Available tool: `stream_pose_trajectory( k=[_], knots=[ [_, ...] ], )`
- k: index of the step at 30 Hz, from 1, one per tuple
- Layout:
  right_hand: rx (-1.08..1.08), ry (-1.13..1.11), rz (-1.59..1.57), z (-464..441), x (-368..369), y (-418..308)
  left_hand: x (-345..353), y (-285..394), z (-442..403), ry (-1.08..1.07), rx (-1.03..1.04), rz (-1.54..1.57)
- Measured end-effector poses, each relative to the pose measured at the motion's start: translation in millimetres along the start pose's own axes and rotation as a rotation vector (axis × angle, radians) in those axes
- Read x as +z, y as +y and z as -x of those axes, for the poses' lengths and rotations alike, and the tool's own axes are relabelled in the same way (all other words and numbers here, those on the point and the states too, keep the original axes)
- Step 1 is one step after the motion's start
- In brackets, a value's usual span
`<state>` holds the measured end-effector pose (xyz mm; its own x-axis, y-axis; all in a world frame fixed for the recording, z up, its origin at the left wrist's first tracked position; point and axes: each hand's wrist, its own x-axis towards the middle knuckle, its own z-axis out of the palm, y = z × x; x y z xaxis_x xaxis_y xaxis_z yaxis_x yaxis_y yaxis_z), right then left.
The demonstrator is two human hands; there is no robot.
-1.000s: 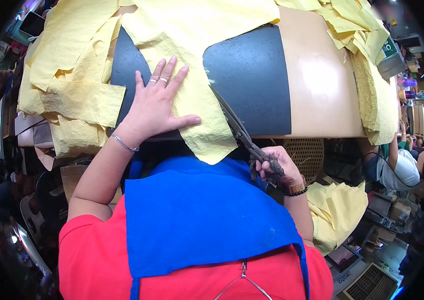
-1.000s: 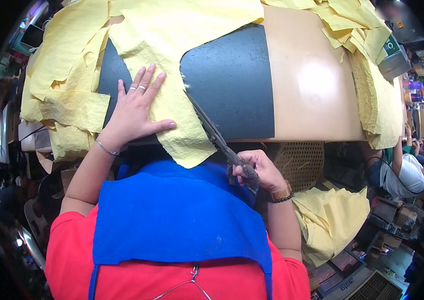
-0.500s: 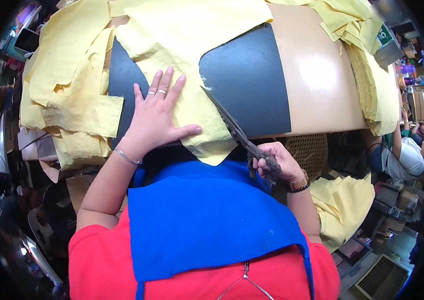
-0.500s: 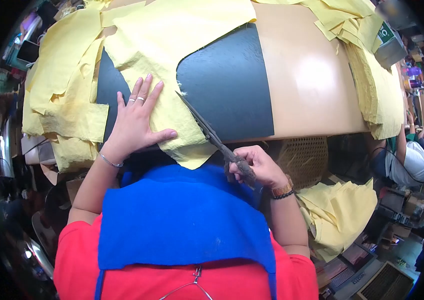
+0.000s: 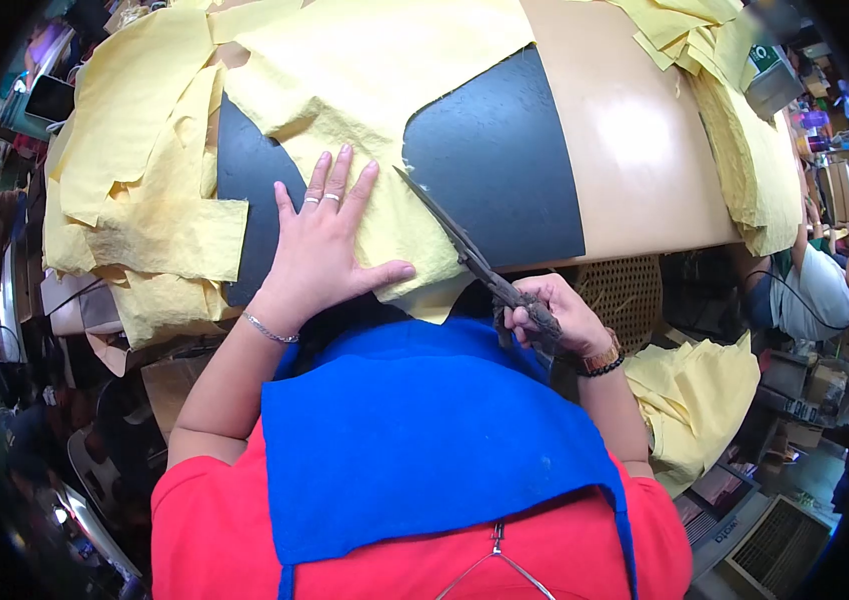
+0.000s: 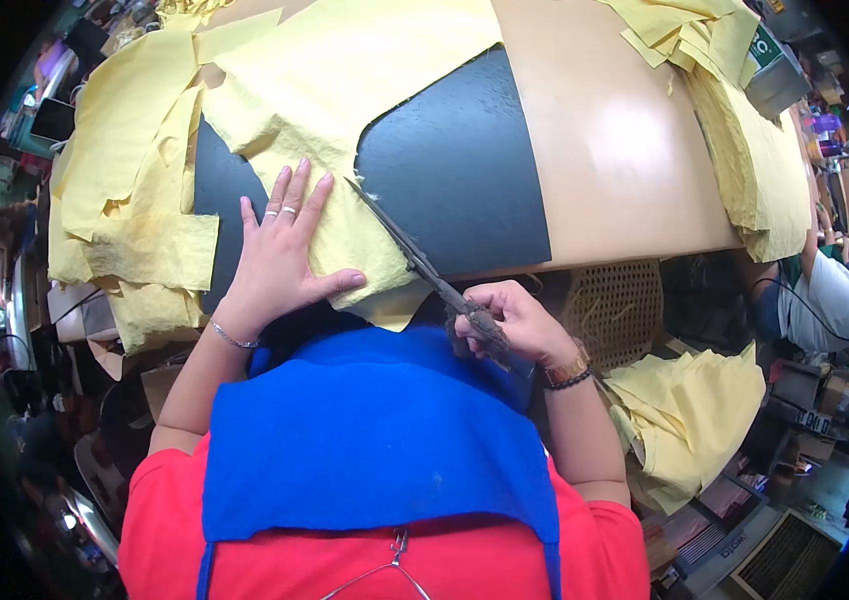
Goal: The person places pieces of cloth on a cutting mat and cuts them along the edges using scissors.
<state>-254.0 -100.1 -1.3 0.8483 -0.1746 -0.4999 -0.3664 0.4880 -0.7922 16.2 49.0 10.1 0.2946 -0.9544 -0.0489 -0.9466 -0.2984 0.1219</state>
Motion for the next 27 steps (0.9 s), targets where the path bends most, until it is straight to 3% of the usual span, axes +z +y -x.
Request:
stream_pose_trajectory(
  k=[18,24,27],
  knots=[
    [-0.03,0.047,-0.008,1.2,5.0,7.8,1.0,7.0,4.5,0.004,-0.015,0.014],
    [-0.036,0.065,-0.029,8.1,11.8,7.7,-6.4,-9.4,-16.9,0.136,0.074,-0.166],
    [-0.016,0.077,-0.013,8.4,10.4,7.0,-22.5,-34.0,-51.1,0.208,0.232,-0.102]
  ],
)
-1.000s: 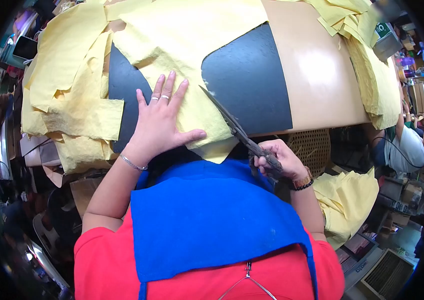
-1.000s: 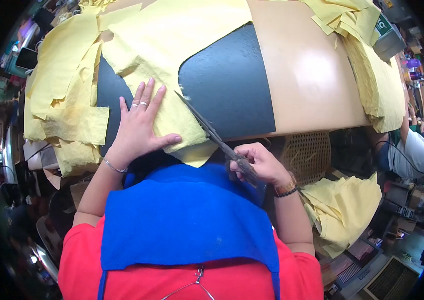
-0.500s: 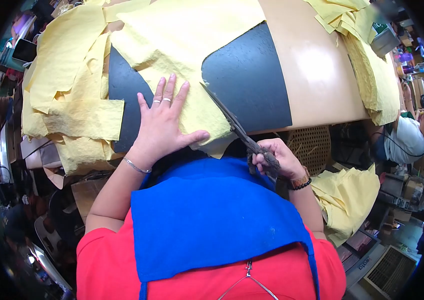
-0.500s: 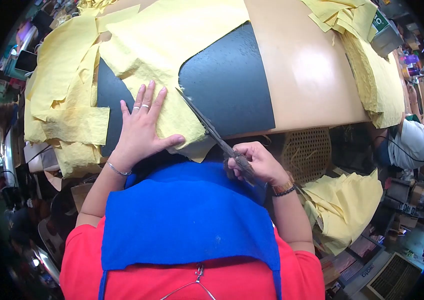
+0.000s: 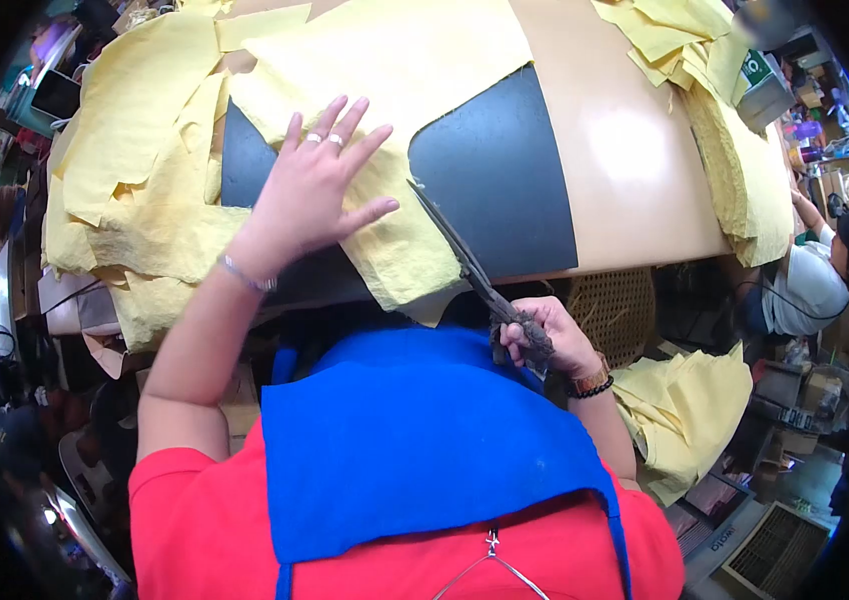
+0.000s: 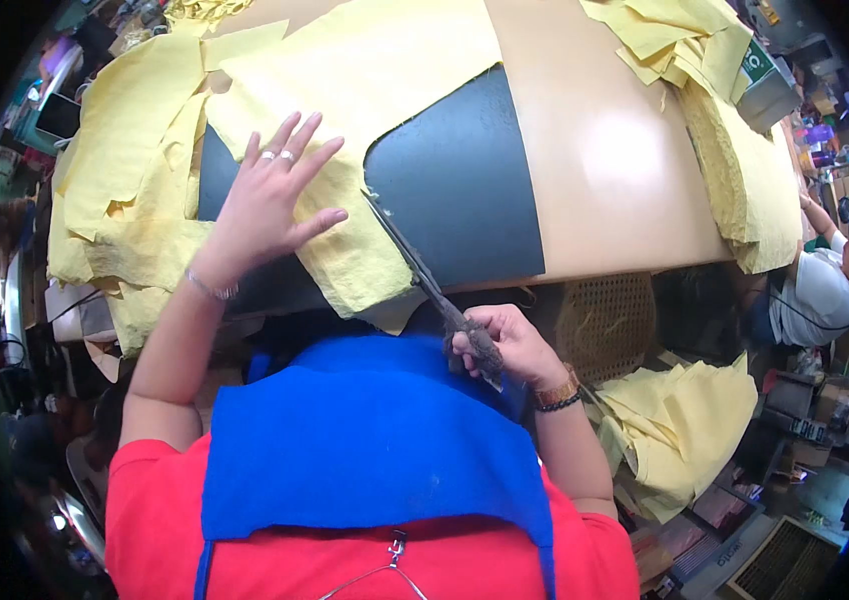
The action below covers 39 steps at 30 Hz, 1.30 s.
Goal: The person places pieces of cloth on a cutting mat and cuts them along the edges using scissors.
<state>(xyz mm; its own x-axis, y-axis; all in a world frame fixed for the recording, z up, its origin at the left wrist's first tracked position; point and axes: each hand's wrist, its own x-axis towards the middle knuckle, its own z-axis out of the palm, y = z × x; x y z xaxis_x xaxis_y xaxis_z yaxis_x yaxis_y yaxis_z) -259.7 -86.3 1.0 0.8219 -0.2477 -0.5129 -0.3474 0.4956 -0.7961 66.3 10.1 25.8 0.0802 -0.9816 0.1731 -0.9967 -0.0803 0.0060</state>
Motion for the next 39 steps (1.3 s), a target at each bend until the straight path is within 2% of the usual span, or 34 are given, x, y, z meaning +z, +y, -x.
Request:
stream_pose_trajectory(
  k=[2,6,22,39],
  knots=[
    [-0.016,-0.009,0.0,-1.7,0.1,-1.1,1.3,-20.8,-14.3,-0.029,0.087,0.018],
    [-0.021,-0.019,-0.02,-8.2,5.3,-9.1,19.1,-33.5,-23.2,-0.139,0.119,0.076],
    [-0.032,-0.002,0.004,-10.6,9.0,-7.3,26.8,-6.3,2.7,-0.111,-0.105,0.134],
    [-0.035,-0.02,-0.037,-11.6,6.7,-4.6,22.2,30.6,17.0,-0.154,-0.219,0.111]
  ],
)
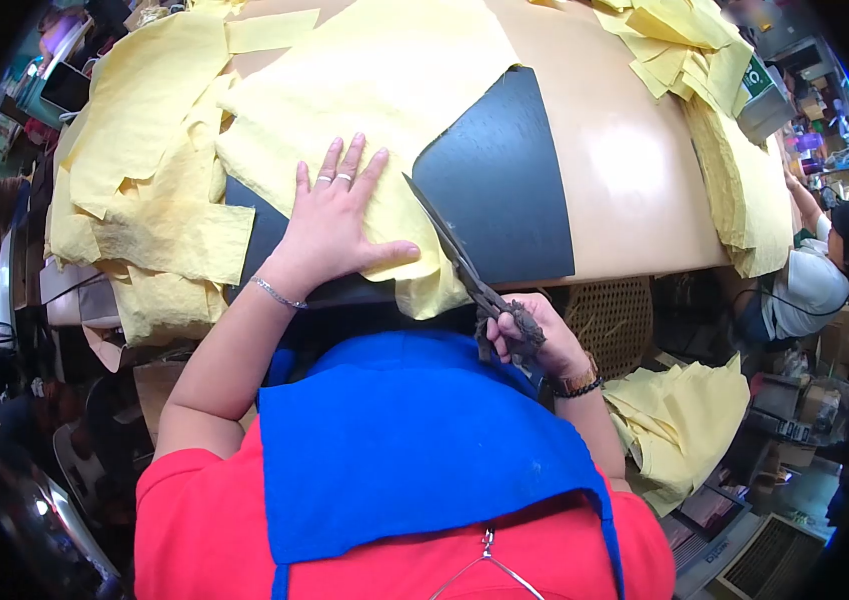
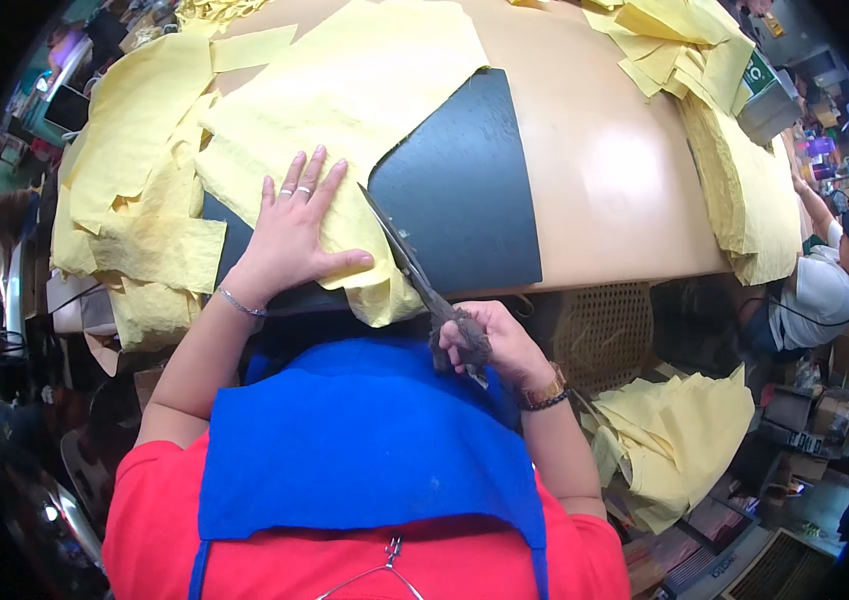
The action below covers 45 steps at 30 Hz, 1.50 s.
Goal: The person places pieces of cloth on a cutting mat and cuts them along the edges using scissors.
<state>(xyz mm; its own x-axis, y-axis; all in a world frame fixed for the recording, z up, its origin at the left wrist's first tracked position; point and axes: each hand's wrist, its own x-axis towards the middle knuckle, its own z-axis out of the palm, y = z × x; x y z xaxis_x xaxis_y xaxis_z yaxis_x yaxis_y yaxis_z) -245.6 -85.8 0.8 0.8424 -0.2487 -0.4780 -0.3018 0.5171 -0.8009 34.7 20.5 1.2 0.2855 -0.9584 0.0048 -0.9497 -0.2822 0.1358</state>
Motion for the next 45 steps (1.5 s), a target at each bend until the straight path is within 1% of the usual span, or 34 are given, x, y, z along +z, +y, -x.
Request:
stream_pose_trajectory(
  k=[12,19,22,25,28,29,32,36,43,45],
  knots=[
    [-0.023,-0.019,-0.023,2.0,-4.7,4.6,2.7,10.7,3.6,0.011,-0.044,0.005],
    [-0.033,0.022,0.003,0.5,-0.7,4.8,2.8,24.3,6.4,0.012,-0.09,0.031],
    [-0.044,0.031,-0.017,6.4,1.0,9.6,-6.8,28.1,3.3,-0.087,-0.133,0.034],
    [-0.054,0.031,-0.024,8.4,2.5,9.9,-11.7,-5.5,-16.9,-0.137,-0.042,0.118],
    [-0.031,0.025,-0.023,8.4,4.4,5.9,-21.5,-34.9,-40.2,0.002,0.156,-0.03],
    [-0.031,0.019,-0.013,7.9,5.8,2.6,-22.5,-41.9,-44.3,-0.006,0.21,-0.042],
    [-0.051,0.018,-0.018,-0.1,6.8,3.4,-11.1,-47.8,-46.4,-0.066,0.244,-0.046],
    [-0.069,0.053,-0.066,-2.8,13.8,1.7,-7.6,-40.6,-37.0,-0.048,0.183,-0.046],
    [-0.062,0.078,-0.037,4.7,13.2,7.0,0.0,-28.1,-20.6,0.013,0.052,-0.053],
    [-0.052,0.053,-0.053,3.5,11.9,6.4,2.0,-24.5,-18.0,0.028,0.036,-0.057]
  ],
)
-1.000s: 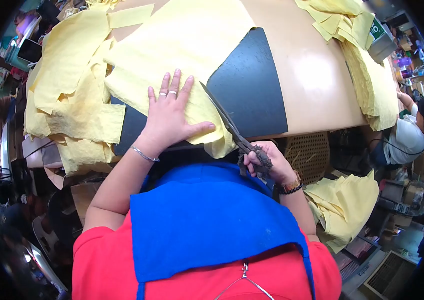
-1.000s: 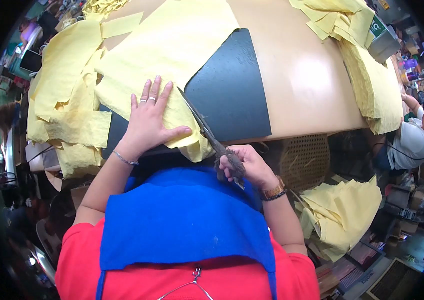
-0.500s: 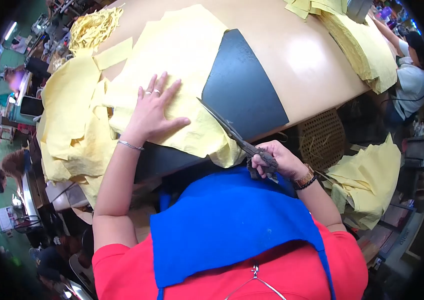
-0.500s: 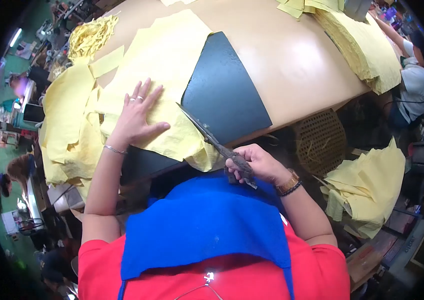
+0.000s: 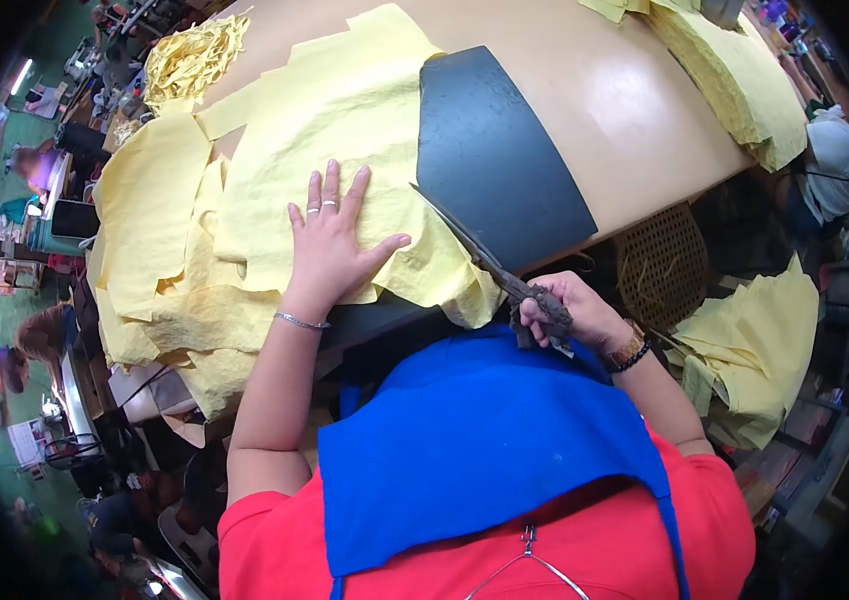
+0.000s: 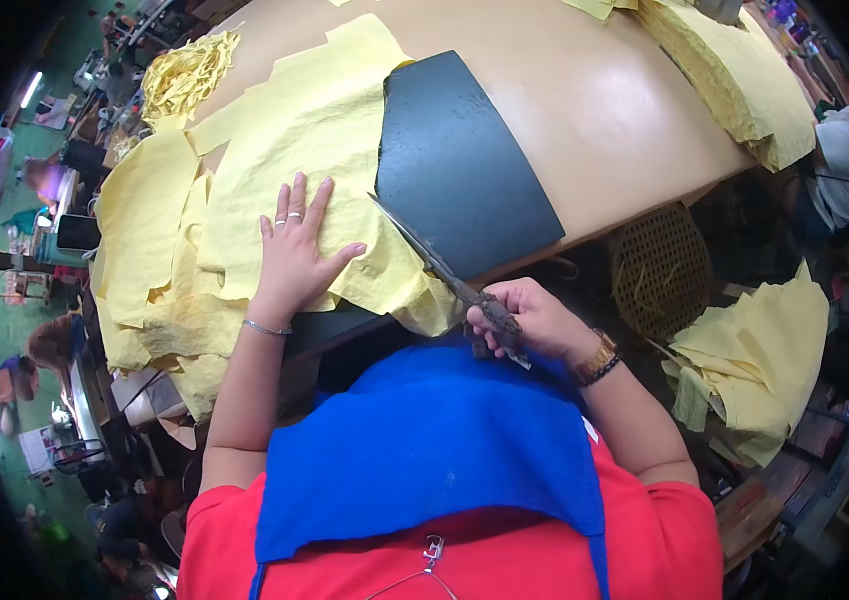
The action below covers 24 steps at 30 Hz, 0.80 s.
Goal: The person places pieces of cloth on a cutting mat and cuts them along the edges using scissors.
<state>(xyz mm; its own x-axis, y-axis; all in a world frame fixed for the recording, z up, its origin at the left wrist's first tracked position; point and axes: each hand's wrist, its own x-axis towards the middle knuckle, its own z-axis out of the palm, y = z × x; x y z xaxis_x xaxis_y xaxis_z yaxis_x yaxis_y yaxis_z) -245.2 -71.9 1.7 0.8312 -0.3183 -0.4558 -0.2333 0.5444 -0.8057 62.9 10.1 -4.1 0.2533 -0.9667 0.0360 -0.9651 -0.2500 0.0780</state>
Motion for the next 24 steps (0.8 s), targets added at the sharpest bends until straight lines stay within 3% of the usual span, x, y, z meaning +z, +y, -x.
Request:
stream_pose_trajectory(
  k=[24],
  knots=[
    [-0.064,0.079,-0.023,9.0,6.4,12.0,4.5,54.1,16.6,0.005,-0.132,-0.004]
  ],
)
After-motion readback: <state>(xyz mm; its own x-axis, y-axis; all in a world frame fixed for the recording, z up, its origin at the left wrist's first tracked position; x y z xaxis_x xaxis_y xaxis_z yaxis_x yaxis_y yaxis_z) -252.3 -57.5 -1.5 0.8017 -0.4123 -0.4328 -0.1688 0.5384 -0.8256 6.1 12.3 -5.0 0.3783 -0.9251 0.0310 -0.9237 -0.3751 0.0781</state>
